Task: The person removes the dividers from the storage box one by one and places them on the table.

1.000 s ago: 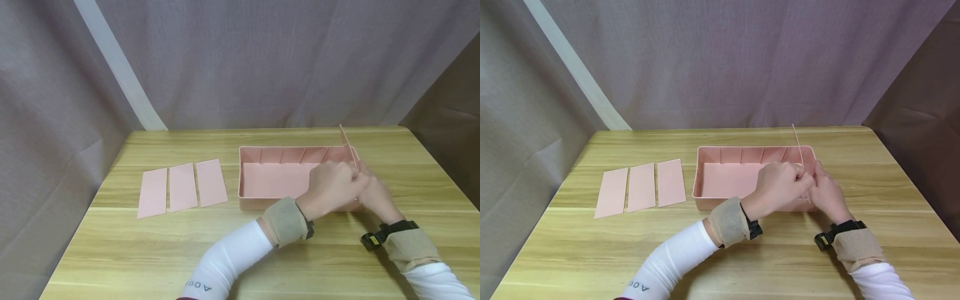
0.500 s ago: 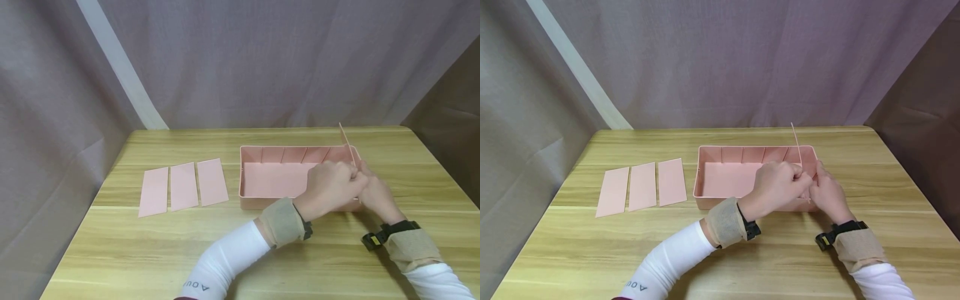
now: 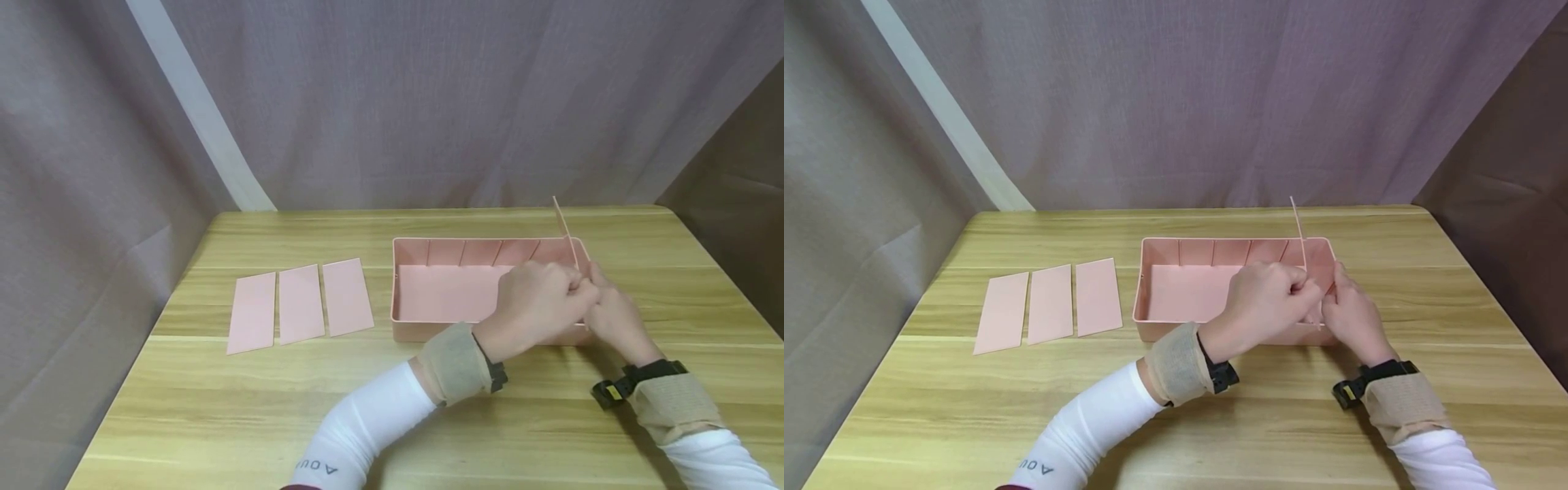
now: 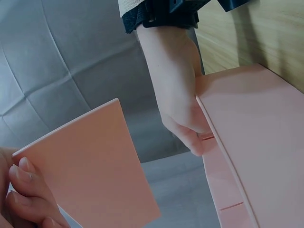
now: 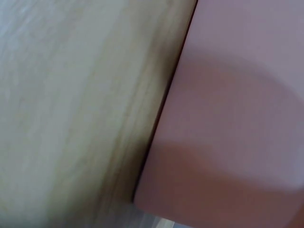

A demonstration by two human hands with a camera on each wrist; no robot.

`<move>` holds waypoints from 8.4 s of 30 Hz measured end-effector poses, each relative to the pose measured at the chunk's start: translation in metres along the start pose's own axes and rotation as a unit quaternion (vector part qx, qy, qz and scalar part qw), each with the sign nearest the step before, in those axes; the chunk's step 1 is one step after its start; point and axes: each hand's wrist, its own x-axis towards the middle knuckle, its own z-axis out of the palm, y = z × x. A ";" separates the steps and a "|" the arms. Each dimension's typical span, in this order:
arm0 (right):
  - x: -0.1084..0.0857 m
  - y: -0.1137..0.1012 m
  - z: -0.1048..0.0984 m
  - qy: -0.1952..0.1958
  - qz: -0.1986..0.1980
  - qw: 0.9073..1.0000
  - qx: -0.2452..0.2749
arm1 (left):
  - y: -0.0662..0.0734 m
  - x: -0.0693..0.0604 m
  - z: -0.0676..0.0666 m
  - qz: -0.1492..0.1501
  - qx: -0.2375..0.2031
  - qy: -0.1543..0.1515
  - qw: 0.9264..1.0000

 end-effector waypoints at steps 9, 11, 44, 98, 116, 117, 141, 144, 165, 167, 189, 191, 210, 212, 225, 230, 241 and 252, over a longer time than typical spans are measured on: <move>0.001 0.002 0.001 -0.006 0.016 1.000 0.015 | -0.002 -0.003 -0.003 0.009 -0.009 0.011 1.000; 0.001 0.001 0.001 -0.007 0.018 1.000 0.015 | -0.003 -0.004 -0.004 0.008 -0.009 0.010 1.000; -0.001 -0.002 0.001 -0.012 0.042 0.999 0.018 | -0.029 -0.013 -0.013 0.013 -0.030 0.083 0.996; -0.001 -0.004 -0.002 -0.036 0.069 0.997 0.021 | -0.055 -0.028 -0.021 0.000 -0.074 0.109 0.991; 0.000 -0.004 0.000 -0.043 0.074 0.996 0.026 | -0.067 -0.034 -0.025 -0.034 -0.117 0.105 0.987; 0.000 -0.004 0.000 -0.044 0.075 0.996 0.027 | -0.068 -0.035 -0.025 -0.034 -0.116 0.108 0.987; 0.000 -0.002 0.000 -0.044 0.069 0.996 0.036 | -0.085 -0.041 -0.033 -0.071 -0.168 0.127 0.975; 0.000 -0.003 0.000 -0.045 0.069 0.996 0.038 | -0.087 -0.041 -0.034 -0.081 -0.178 0.122 0.973; -0.001 -0.003 -0.001 -0.039 0.061 0.997 0.034 | -0.100 -0.045 -0.039 -0.087 -0.203 0.131 0.967; -0.001 -0.004 -0.001 -0.043 0.064 0.996 0.036 | -0.102 -0.045 -0.039 -0.087 -0.202 0.132 0.967; 0.001 -0.003 -0.003 -0.048 0.071 0.996 0.031 | -0.120 -0.054 -0.041 -0.103 -0.221 0.134 0.960; 0.001 -0.003 -0.002 -0.050 0.072 0.996 0.030 | -0.122 -0.055 -0.042 -0.111 -0.226 0.133 0.959; 0.001 -0.004 -0.003 -0.052 0.075 0.995 0.031 | -0.139 -0.064 -0.043 -0.110 -0.215 0.136 0.961; 0.001 -0.004 -0.003 -0.056 0.079 0.995 0.033 | -0.140 -0.065 -0.043 -0.110 -0.212 0.139 0.961; 0.000 -0.002 -0.002 -0.053 0.076 0.995 0.040 | -0.153 -0.074 -0.043 -0.110 -0.235 0.171 0.951; 0.000 -0.002 0.000 -0.053 0.077 0.995 0.041 | -0.158 -0.077 -0.045 -0.113 -0.241 0.178 0.947; 0.001 -0.002 -0.001 -0.053 0.077 0.995 0.044 | -0.164 -0.085 -0.052 -0.110 -0.237 0.197 0.945; 0.000 -0.004 -0.002 -0.057 0.081 0.994 0.038 | -0.171 -0.088 -0.053 -0.100 -0.210 0.219 0.948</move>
